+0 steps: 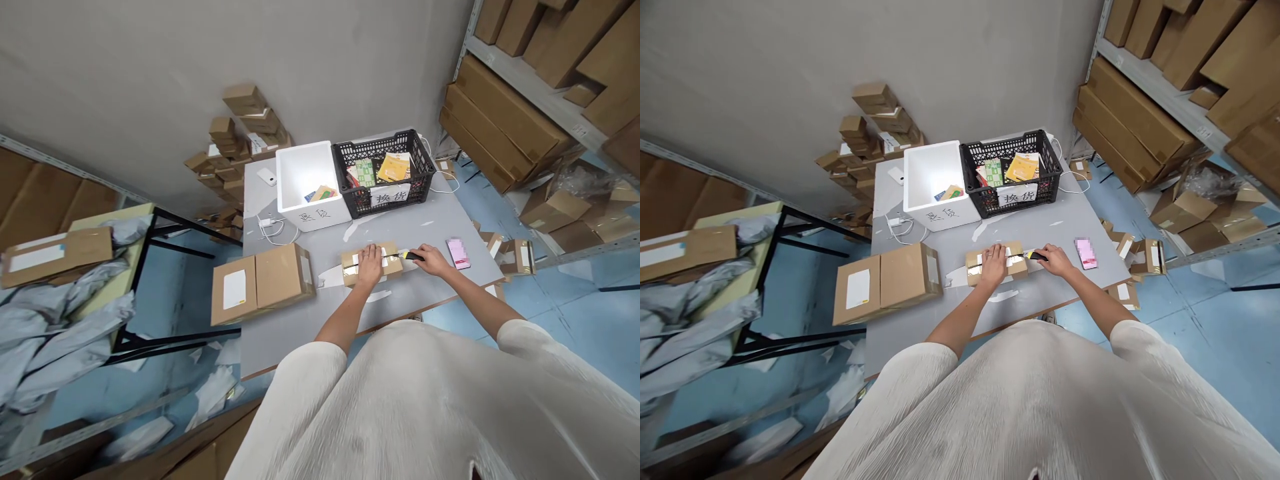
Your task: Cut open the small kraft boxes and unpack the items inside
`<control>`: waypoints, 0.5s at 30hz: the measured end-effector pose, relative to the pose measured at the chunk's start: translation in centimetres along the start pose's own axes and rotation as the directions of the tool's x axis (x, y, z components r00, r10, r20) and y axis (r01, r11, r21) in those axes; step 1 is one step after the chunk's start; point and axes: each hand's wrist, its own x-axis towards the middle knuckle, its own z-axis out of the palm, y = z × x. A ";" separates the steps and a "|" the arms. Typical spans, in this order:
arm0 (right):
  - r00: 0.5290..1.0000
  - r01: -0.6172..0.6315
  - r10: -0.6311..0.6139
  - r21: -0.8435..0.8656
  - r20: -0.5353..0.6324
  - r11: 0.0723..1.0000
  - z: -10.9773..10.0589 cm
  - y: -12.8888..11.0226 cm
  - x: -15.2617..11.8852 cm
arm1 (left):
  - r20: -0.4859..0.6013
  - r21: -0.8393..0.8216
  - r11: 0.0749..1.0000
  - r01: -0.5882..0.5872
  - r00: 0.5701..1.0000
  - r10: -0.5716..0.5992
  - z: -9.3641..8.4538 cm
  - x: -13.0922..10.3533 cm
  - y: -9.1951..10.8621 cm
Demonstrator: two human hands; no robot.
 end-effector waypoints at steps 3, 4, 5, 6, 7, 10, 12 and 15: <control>1.000 -0.002 0.002 -0.017 -0.007 1.000 0.0 0.6 0.2 | 0.003 0.008 1.000 0.007 1.000 -0.007 0.2 0.0 -0.1; 1.000 -0.020 0.019 -0.008 -0.018 1.000 0.1 0.9 0.2 | 0.002 0.010 1.000 0.012 1.000 -0.012 0.2 0.0 -0.1; 0.998 -0.051 0.052 0.009 -0.036 0.999 0.1 1.1 0.2 | 0.002 0.007 1.000 0.016 1.000 -0.016 0.2 0.0 -0.2; 0.993 -0.095 0.097 0.033 -0.061 0.995 0.1 1.4 0.3 | 0.004 -0.003 1.000 0.017 1.000 -0.017 0.2 0.0 -0.3; 0.985 -0.144 0.149 0.060 -0.088 0.988 0.1 1.6 0.3 | 0.007 -0.019 1.000 0.018 1.000 -0.017 0.2 0.0 -0.4; 0.957 -0.247 0.264 0.142 -0.123 0.959 0.1 2.3 0.4 | 0.017 -0.092 0.996 0.017 1.000 -0.016 -0.1 -0.2 -0.7; 0.956 -0.249 0.274 0.197 -0.109 0.948 0.2 2.3 0.3 | 0.034 -0.141 0.990 0.028 0.999 -0.024 -0.5 -0.4 -0.7; 0.961 -0.219 0.257 0.293 -0.099 0.931 0.6 1.8 0.3 | 0.087 -0.176 0.984 0.028 0.996 -0.013 -1.2 -1.2 -0.9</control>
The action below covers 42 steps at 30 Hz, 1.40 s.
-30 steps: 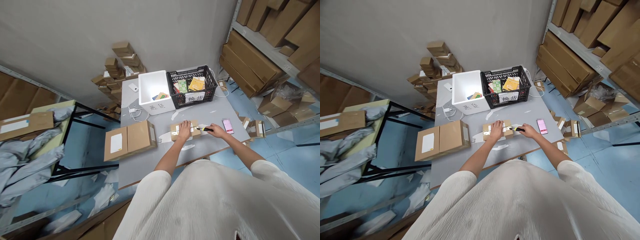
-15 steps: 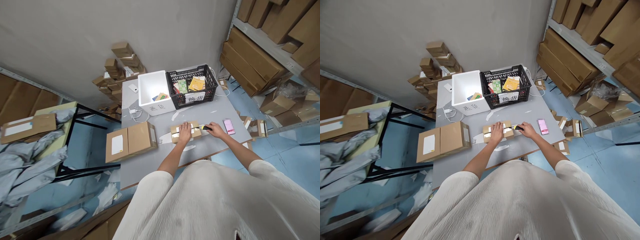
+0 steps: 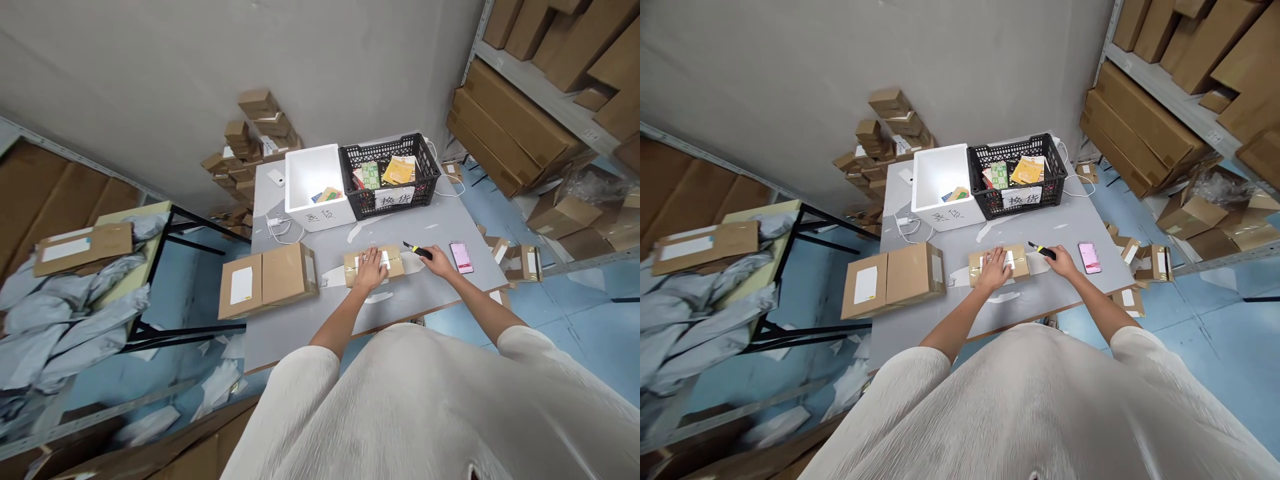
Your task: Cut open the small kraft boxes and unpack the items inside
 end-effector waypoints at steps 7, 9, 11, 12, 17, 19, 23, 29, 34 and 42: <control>0.998 0.044 -0.050 0.157 0.029 0.987 1.6 -2.8 -0.1 | 0.008 0.039 0.995 0.095 0.995 -0.095 -2.3 -4.2 -2.2; 0.997 0.036 -0.050 0.202 0.065 0.979 2.0 -3.7 0.0 | -0.014 0.056 0.988 0.143 0.990 -0.142 -2.6 -5.7 -3.2; 0.994 0.011 -0.036 0.240 0.099 0.971 2.4 -4.4 0.0 | -0.042 0.051 0.977 0.207 0.978 -0.205 -2.4 -6.9 -4.2; 0.994 -0.005 -0.023 0.254 0.107 0.967 2.7 -4.7 0.0 | -0.048 0.032 0.969 0.244 0.969 -0.242 -2.2 -7.3 -4.7; 0.991 -0.069 0.031 0.312 0.128 0.947 3.8 -6.0 -0.3 | 0.019 -0.151 0.917 0.369 0.929 -0.370 -0.9 -7.4 -6.0; 0.991 -0.081 0.044 0.317 0.124 0.945 3.7 -6.3 -0.5 | 0.008 -0.192 0.912 0.363 0.930 -0.368 -0.8 -6.7 -6.0; 0.993 -0.111 0.121 0.285 -0.016 0.952 2.5 -6.0 -0.7 | 0.001 -0.219 0.922 0.321 0.945 -0.328 -1.6 -5.3 -5.0; 0.959 -0.216 0.254 0.261 -0.125 0.941 0.8 -4.5 -0.9 | 0.099 -0.219 0.923 0.317 0.948 -0.302 -2.3 -3.2 -3.2; 0.954 -0.263 0.294 0.304 -0.061 0.916 1.2 -4.1 -1.8 | 0.118 -0.292 0.873 0.392 0.920 -0.374 -1.1 -2.1 -2.8; 0.963 -0.248 0.268 0.355 -0.008 0.901 2.5 -2.1 -2.8 | 0.117 -0.453 0.799 0.397 0.914 -0.388 1.0 -1.9 -3.3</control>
